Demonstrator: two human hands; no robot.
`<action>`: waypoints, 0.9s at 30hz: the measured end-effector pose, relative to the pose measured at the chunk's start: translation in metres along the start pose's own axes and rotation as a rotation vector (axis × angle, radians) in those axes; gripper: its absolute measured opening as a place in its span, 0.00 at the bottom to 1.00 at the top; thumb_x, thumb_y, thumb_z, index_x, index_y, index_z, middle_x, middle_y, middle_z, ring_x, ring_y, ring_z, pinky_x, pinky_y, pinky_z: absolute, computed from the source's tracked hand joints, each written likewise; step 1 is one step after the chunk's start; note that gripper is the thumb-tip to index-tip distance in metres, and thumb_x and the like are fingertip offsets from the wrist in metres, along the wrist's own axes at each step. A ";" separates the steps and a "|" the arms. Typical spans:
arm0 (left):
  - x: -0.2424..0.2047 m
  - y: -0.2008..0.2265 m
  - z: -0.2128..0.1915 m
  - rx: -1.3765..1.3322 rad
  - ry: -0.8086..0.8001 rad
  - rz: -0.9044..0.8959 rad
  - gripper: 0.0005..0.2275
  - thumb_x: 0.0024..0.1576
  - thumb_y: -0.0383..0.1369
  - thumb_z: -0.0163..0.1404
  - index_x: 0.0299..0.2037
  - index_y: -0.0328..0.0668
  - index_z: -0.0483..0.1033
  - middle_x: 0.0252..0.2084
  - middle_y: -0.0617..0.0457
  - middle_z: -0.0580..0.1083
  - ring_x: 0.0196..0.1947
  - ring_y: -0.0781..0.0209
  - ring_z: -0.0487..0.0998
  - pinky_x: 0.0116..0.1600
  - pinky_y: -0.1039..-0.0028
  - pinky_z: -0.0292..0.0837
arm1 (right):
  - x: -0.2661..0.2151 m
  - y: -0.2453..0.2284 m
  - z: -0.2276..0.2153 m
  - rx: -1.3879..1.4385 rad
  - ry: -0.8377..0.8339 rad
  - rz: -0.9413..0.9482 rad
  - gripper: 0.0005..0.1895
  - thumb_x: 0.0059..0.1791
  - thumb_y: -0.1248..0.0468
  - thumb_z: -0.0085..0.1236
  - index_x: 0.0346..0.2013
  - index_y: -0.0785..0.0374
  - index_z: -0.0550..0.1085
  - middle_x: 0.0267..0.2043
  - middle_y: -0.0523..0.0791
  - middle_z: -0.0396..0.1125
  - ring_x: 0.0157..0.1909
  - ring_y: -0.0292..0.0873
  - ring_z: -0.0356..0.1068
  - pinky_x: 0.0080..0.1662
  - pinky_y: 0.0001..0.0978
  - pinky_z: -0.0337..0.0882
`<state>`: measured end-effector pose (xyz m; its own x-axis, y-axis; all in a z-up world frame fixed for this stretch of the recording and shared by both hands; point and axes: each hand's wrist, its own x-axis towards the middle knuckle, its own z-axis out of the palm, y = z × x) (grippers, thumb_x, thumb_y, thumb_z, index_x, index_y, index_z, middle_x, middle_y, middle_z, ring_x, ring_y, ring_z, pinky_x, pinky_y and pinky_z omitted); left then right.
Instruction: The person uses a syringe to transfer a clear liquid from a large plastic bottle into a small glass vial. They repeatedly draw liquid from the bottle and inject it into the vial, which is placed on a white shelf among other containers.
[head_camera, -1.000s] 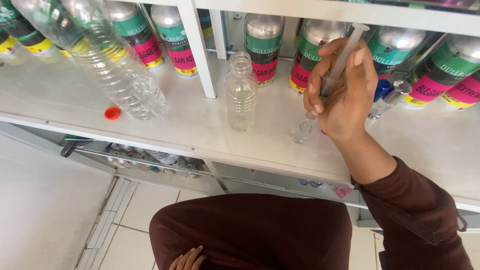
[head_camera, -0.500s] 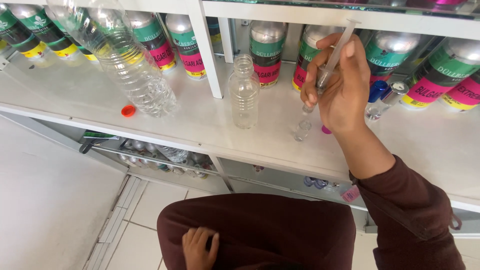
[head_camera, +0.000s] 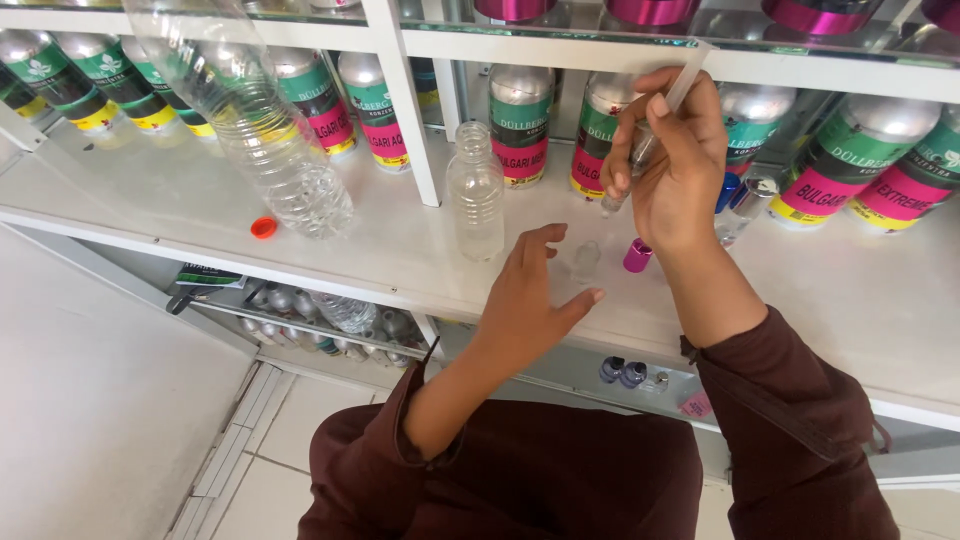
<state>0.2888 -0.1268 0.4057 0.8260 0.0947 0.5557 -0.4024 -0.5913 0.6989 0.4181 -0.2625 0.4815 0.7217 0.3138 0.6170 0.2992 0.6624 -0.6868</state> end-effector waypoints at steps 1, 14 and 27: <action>0.006 -0.001 0.004 -0.001 0.000 0.002 0.33 0.50 0.38 0.64 0.62 0.33 0.61 0.58 0.40 0.69 0.53 0.43 0.75 0.54 0.59 0.71 | 0.001 0.000 0.000 -0.001 0.000 -0.002 0.09 0.63 0.62 0.48 0.56 0.63 0.65 0.34 0.49 0.64 0.20 0.40 0.59 0.25 0.32 0.64; 0.017 -0.021 0.014 -0.082 -0.148 -0.106 0.21 0.53 0.40 0.62 0.53 0.40 0.72 0.46 0.47 0.76 0.49 0.52 0.76 0.53 0.64 0.72 | 0.002 0.008 -0.004 -0.029 0.016 -0.012 0.09 0.62 0.63 0.50 0.54 0.64 0.66 0.36 0.48 0.64 0.25 0.40 0.62 0.28 0.34 0.67; 0.014 -0.024 0.017 -0.048 -0.083 -0.040 0.15 0.54 0.35 0.59 0.49 0.38 0.74 0.43 0.44 0.76 0.46 0.48 0.77 0.50 0.61 0.72 | 0.002 0.010 -0.002 -0.014 -0.013 0.017 0.08 0.61 0.64 0.50 0.53 0.64 0.67 0.39 0.48 0.65 0.29 0.41 0.65 0.33 0.36 0.70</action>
<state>0.3172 -0.1248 0.3891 0.8706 0.0499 0.4895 -0.3854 -0.5494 0.7414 0.4239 -0.2567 0.4754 0.7188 0.3335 0.6100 0.2957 0.6474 -0.7024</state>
